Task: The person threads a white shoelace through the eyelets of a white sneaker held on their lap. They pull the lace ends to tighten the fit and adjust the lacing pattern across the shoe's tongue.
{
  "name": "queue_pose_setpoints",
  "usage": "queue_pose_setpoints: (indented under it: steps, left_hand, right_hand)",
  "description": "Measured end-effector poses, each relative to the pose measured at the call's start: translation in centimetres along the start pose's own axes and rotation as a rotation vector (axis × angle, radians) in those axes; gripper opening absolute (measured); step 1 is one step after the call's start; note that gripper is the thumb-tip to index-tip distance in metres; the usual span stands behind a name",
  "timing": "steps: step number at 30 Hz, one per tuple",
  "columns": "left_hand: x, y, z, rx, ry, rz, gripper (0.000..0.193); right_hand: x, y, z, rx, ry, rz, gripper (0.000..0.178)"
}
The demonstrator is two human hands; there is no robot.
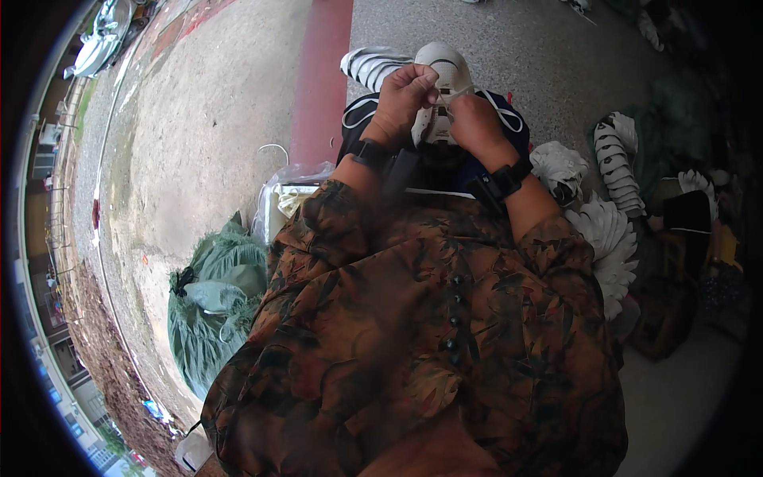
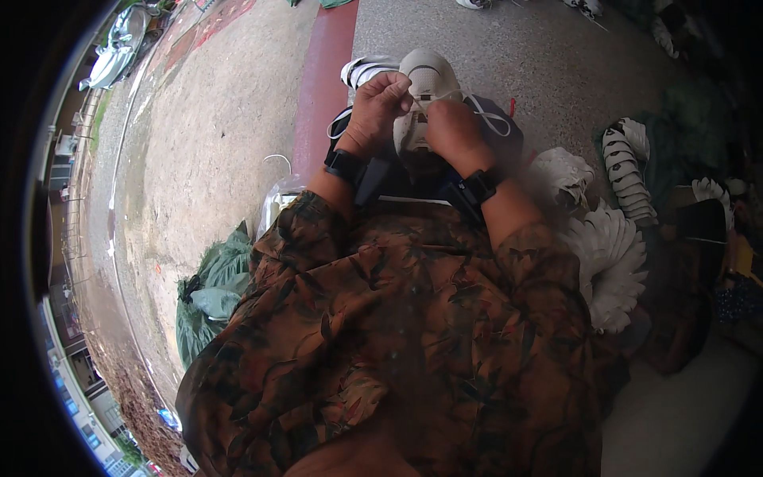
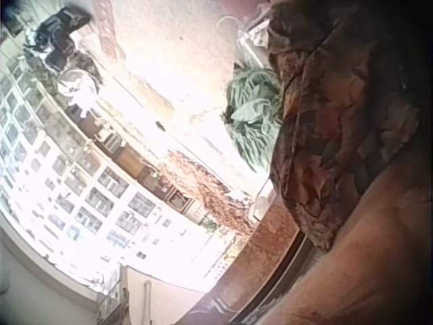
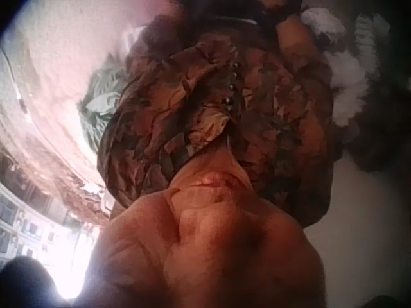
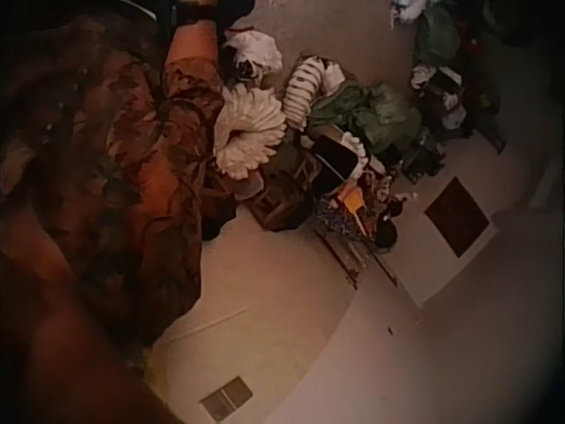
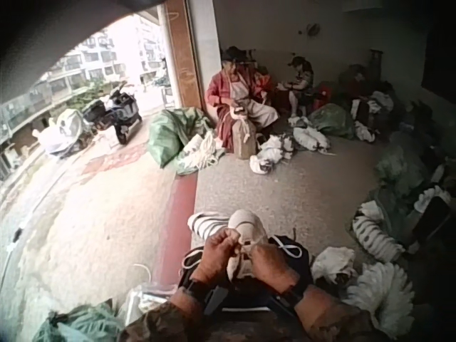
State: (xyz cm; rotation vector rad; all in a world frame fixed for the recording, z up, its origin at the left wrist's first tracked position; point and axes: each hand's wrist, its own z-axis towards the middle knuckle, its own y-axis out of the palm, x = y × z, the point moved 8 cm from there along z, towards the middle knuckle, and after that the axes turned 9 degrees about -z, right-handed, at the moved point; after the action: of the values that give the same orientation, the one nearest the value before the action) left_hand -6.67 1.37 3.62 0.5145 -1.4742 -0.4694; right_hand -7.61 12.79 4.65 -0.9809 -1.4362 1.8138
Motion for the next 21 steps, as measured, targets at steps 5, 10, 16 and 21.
queue_pose_setpoints:
  steps: [5,10,16,21]
  left_hand:
    - [-0.3,-2.1,-0.4,0.025,0.024,-0.043,0.012]
    - [-0.5,-3.0,-0.9,0.065,0.017,-0.048,0.01]
    - [1.3,0.0,-3.3,-0.007,0.364,0.873,0.015]
    - [0.8,2.2,-5.3,-0.181,0.523,1.407,0.007]
  right_hand:
    - [-0.6,-0.2,0.3,-0.092,-0.012,-0.075,0.007]
    - [-0.9,0.1,0.6,0.005,-0.119,-0.037,0.005]
    - [-0.3,-0.8,-1.2,0.282,-0.129,0.252,0.008]
    - [0.5,-0.7,-2.3,0.323,-0.081,0.309,0.009]
